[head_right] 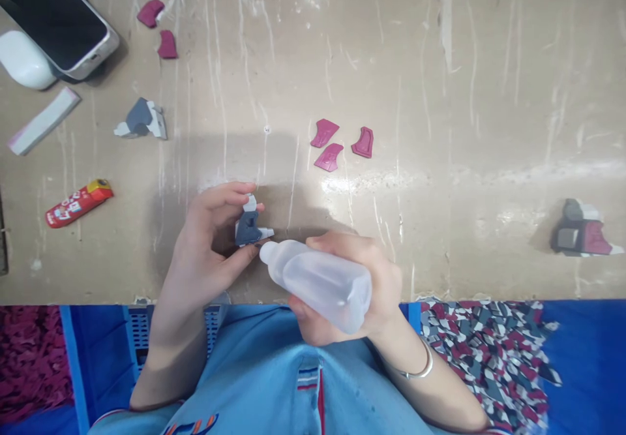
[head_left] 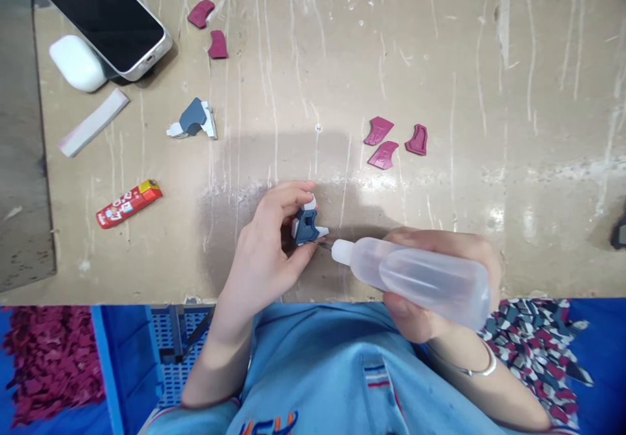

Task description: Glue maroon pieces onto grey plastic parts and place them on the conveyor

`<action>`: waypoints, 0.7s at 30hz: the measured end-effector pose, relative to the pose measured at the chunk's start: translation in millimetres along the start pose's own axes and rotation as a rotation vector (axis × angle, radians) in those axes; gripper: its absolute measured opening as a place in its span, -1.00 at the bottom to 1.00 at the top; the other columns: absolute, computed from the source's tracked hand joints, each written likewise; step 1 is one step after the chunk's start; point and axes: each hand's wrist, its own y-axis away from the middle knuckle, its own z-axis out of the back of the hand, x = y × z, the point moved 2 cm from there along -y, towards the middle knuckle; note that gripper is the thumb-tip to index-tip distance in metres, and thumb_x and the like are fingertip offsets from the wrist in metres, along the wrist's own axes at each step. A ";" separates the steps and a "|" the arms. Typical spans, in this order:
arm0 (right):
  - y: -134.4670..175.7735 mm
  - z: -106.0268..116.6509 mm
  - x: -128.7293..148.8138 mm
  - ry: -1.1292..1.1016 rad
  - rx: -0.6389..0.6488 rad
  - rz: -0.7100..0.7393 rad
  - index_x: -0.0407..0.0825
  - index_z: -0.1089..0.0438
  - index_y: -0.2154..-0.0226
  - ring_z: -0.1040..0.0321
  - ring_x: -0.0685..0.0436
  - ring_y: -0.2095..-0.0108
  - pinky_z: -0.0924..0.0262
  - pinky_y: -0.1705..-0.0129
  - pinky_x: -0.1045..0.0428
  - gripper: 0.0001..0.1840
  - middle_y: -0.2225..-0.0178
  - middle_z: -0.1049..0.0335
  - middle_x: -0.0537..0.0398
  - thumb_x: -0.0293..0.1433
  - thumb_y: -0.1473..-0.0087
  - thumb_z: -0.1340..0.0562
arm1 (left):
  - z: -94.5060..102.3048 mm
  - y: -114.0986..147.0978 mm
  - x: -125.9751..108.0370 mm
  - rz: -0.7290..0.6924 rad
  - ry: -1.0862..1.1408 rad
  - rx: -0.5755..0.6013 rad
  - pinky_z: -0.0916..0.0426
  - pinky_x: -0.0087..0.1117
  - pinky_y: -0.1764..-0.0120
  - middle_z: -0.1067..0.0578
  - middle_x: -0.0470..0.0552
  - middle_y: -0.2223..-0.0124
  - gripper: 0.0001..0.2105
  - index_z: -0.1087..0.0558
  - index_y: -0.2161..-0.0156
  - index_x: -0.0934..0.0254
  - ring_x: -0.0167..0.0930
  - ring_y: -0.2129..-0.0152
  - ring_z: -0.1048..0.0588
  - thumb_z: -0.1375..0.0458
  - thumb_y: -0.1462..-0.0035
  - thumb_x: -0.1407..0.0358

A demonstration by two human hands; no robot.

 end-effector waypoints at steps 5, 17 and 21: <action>2.0 -5.9 -1.0 -0.069 0.069 0.037 0.11 -0.51 -0.17 -0.64 -0.27 0.39 -0.58 0.49 -0.11 -0.54 0.29 -0.65 -0.03 -0.02 -0.36 -0.30 | -0.7 0.3 2.6 0.001 0.022 0.006 -0.57 -0.21 -0.10 -0.50 0.07 -0.30 -0.51 -0.35 -0.16 0.09 -0.19 -0.26 -0.55 -0.27 -0.21 0.57; -14.1 -3.9 0.3 0.059 -0.037 0.134 0.03 -0.56 -0.11 -0.55 -0.16 0.45 -0.44 0.53 0.00 -0.63 0.34 -0.59 0.04 -0.16 -0.34 -0.37 | -0.6 0.9 1.9 -0.013 0.004 -0.012 -0.55 -0.31 -0.09 -0.51 0.04 -0.30 -0.52 -0.37 -0.18 0.08 -0.30 -0.13 -0.61 -0.34 -0.25 0.51; -9.0 -3.1 0.1 0.112 -0.108 0.118 -0.01 -0.56 -0.14 -0.57 -0.21 0.36 -0.46 0.46 -0.03 -0.59 0.24 -0.57 -0.04 -0.17 -0.35 -0.37 | -1.0 2.3 3.2 -0.007 0.005 -0.016 -0.56 -0.34 -0.10 -0.51 0.03 -0.31 -0.50 -0.38 -0.19 0.08 -0.33 -0.12 -0.61 -0.37 -0.23 0.52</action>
